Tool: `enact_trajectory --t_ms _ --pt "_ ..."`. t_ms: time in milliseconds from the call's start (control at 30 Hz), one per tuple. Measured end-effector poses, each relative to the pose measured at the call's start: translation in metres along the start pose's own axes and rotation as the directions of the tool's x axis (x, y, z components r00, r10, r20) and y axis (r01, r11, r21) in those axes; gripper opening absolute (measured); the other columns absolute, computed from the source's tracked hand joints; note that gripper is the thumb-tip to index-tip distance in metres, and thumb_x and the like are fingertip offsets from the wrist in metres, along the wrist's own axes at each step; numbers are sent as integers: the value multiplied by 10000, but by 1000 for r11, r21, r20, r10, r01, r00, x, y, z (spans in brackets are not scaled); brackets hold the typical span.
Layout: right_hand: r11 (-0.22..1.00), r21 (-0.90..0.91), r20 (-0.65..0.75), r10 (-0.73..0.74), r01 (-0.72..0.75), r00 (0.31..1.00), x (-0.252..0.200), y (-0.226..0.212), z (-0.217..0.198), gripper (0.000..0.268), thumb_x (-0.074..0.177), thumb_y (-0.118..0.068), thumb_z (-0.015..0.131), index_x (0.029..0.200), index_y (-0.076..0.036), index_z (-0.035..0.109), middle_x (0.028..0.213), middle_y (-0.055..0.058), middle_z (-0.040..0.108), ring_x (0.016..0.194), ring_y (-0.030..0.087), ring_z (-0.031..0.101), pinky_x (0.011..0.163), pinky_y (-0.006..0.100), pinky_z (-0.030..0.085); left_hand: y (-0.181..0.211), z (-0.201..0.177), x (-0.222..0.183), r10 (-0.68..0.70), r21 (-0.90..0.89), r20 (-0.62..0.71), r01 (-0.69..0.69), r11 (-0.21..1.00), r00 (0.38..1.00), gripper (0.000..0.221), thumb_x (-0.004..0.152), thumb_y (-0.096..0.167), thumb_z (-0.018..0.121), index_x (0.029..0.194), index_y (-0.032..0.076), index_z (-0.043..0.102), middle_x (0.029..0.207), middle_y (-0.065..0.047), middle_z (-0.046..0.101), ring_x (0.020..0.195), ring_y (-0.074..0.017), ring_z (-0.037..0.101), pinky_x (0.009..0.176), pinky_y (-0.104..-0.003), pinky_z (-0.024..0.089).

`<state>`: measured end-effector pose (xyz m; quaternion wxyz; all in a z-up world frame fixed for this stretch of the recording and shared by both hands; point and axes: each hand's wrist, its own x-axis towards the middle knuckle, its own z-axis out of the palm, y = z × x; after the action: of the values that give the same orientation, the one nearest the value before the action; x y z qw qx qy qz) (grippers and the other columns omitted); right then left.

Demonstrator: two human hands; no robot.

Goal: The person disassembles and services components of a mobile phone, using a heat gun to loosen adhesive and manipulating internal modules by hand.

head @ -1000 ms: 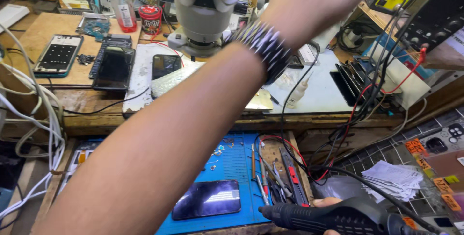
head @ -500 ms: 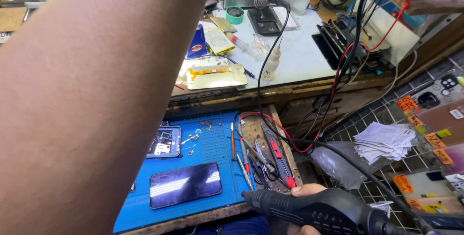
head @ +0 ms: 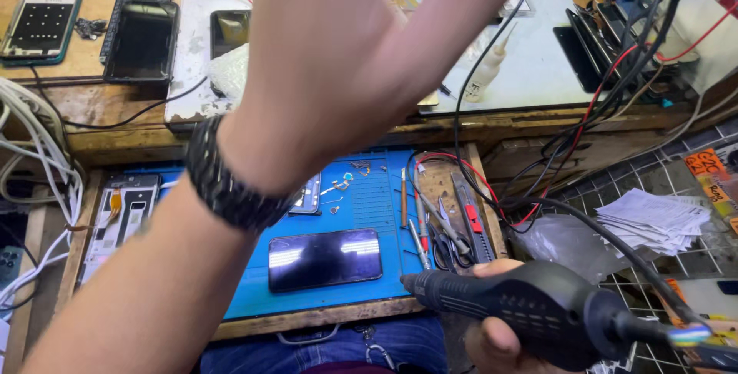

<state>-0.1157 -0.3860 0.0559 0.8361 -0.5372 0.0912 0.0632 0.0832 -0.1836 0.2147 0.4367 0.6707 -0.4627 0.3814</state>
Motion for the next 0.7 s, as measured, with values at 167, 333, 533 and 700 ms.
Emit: enact_trajectory --t_ms 167,333,533,700 --pt "311 -684 103 -855 660 509 22 23 7 454 823 -395 832 1056 -56 640 829 96 669 711 198 665 746 353 594 -7 -40 -87 -152 113 4 150 982 988 130 1077 132 696 991 34 699 875 -97 684 776 -258 662 715 -365 490" --pt "197 -564 103 -947 802 305 61 39 38 770 991 -454 803 1362 68 375 1016 149 644 809 196 697 723 274 626 -28 -63 -153 -275 244 -13 270 931 961 162 1035 102 716 887 41 691 838 -101 687 763 -271 671 660 -341 498" --pt "162 -657 109 -946 736 306 79 36 51 729 985 -477 779 1328 62 428 950 155 657 743 206 707 668 272 612 -48 -71 -196 -247 301 -51 250 920 968 223 992 75 716 784 31 648 763 -109 660 678 -288 640 650 -389 473" --pt "146 -638 101 -957 756 270 80 38 57 830 1000 -515 787 1370 71 331 1045 159 635 747 212 700 675 296 634 -51 -72 -215 -276 275 -95 292 916 956 236 985 68 715 764 37 637 738 -113 642 655 -298 623 600 -382 454"
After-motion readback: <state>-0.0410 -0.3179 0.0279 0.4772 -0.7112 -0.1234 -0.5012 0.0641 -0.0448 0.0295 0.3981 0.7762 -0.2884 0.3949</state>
